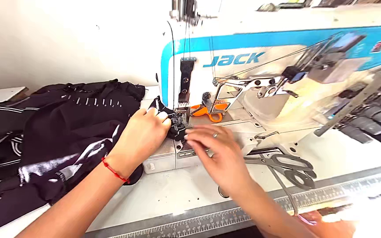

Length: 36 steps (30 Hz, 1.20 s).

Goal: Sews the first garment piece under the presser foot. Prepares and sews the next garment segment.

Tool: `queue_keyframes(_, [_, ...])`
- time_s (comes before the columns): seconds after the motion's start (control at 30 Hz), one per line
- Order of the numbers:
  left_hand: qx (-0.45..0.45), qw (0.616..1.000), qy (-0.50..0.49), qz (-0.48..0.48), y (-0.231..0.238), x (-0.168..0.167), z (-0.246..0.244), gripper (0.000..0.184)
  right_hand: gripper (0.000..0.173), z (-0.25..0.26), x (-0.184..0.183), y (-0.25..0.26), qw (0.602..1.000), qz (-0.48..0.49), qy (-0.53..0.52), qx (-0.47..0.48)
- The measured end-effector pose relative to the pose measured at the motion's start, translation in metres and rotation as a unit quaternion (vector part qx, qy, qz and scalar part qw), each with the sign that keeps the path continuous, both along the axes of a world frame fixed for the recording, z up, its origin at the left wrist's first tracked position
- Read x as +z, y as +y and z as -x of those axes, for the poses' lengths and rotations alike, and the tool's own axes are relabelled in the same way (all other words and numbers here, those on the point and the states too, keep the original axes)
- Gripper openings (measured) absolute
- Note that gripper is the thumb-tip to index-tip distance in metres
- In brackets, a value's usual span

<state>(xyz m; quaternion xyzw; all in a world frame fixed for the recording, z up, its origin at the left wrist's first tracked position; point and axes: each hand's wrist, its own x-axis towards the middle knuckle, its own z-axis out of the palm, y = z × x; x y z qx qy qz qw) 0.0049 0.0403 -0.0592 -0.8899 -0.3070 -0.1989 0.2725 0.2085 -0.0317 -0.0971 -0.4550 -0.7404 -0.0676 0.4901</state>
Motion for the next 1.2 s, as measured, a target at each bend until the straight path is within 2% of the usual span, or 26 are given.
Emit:
queue_keyframes(0.13, [0.012, 1.000, 0.005, 0.008, -0.001, -0.002, -0.001, 0.016, 0.016, -0.034, 0.031, 0.029, 0.996, 0.043, -0.049, -0.053])
queue_keyframes(0.23, [0.018, 1.000, -0.002, 0.022, 0.004, 0.002, -0.002, 0.013, 0.030, -0.043, 0.049, 0.050, 0.976, 0.182, -0.102, -0.054])
queue_keyframes(0.3, [0.019, 0.998, -0.050, 0.046, 0.022, 0.011, -0.001, 0.010, 0.035, -0.043, 0.059, 0.064, 0.958, 0.252, -0.135, -0.040])
queue_keyframes(0.37, [0.087, 0.981, -0.079, 0.154, 0.044, 0.025, -0.001, 0.015, 0.030, -0.043, 0.059, 0.071, 0.961, 0.237, -0.139, -0.020])
queue_keyframes(0.4, [0.102, 0.975, -0.109, 0.167, 0.059, 0.026, -0.001, 0.017, 0.026, -0.040, 0.061, 0.072, 0.965, 0.223, -0.135, -0.005])
queue_keyframes(0.5, [0.113, 0.971, -0.145, 0.155, 0.086, 0.024, -0.004, 0.017, 0.021, -0.029, 0.064, 0.079, 0.965, 0.232, -0.100, 0.066])
queue_keyframes(0.57, [0.088, 0.978, -0.137, 0.130, 0.087, 0.021, -0.007, 0.016, 0.021, -0.020, 0.074, 0.082, 0.934, 0.339, -0.078, 0.087])
queue_keyframes(0.6, [0.085, 0.980, -0.132, 0.121, 0.088, 0.018, -0.006, 0.016, 0.017, -0.017, 0.078, 0.084, 0.925, 0.362, -0.068, 0.091])
queue_keyframes(0.67, [0.115, 0.977, -0.119, 0.131, 0.085, 0.017, -0.004, 0.018, 0.017, -0.017, 0.077, 0.086, 0.933, 0.338, -0.085, 0.094])
queue_keyframes(0.77, [0.166, 0.970, -0.132, 0.123, 0.049, 0.018, 0.006, 0.013, 0.021, -0.034, 0.047, 0.064, 0.982, 0.154, -0.092, 0.065])
queue_keyframes(0.83, [0.109, 0.975, -0.193, -0.023, 0.004, -0.001, 0.026, 0.019, 0.022, -0.037, 0.021, 0.020, 0.996, 0.078, 0.001, 0.038])
queue_keyframes(0.87, [0.081, 0.968, -0.217, -0.094, -0.022, -0.013, 0.032, 0.020, 0.026, -0.026, 0.008, -0.007, 0.991, 0.094, 0.073, 0.067])
queue_keyframes(0.9, [0.054, 0.958, -0.240, -0.144, -0.046, -0.029, 0.033, 0.019, 0.033, -0.009, -0.002, -0.031, 0.967, 0.150, 0.142, 0.150])
queue_keyframes(0.93, [0.029, 0.949, -0.269, -0.163, -0.067, -0.045, 0.028, 0.019, 0.041, 0.010, -0.010, -0.049, 0.925, 0.218, 0.196, 0.243])
queue_keyframes(0.97, [0.026, 0.942, -0.293, -0.158, -0.086, -0.061, 0.021, 0.020, 0.042, 0.029, -0.017, -0.058, 0.881, 0.267, 0.244, 0.304])
queue_keyframes(1.0, [0.048, 0.937, -0.315, -0.141, -0.101, -0.074, 0.014, 0.020, 0.034, 0.044, -0.023, -0.061, 0.860, 0.280, 0.276, 0.325])
queue_keyframes(1.03, [0.092, 0.931, -0.337, -0.107, -0.114, -0.084, 0.007, 0.022, 0.024, 0.056, -0.028, -0.060, 0.875, 0.254, 0.275, 0.305])
queue_keyframes(1.07, [0.138, 0.921, -0.360, -0.051, -0.129, -0.089, 0.003, 0.031, 0.017, 0.063, -0.031, -0.061, 0.910, 0.206, 0.245, 0.264])
queue_keyframes(1.1, [0.162, 0.906, -0.391, 0.019, -0.144, -0.089, 0.002, 0.046, 0.011, 0.065, -0.033, -0.062, 0.946, 0.146, 0.195, 0.213])
queue_keyframes(1.13, [0.160, 0.879, -0.440, 0.089, -0.158, -0.086, 0.005, 0.060, 0.011, 0.063, -0.035, -0.063, 0.968, 0.094, 0.151, 0.175])
queue_keyframes(1.17, [0.138, 0.837, -0.507, 0.152, -0.168, -0.084, 0.011, 0.070, 0.013, 0.058, -0.039, -0.064, 0.979, 0.061, 0.121, 0.153])
queue_keyframes(1.2, [0.079, 0.780, -0.588, 0.200, -0.172, -0.083, 0.017, 0.072, 0.016, 0.053, -0.043, -0.064, 0.984, 0.041, 0.107, 0.135])
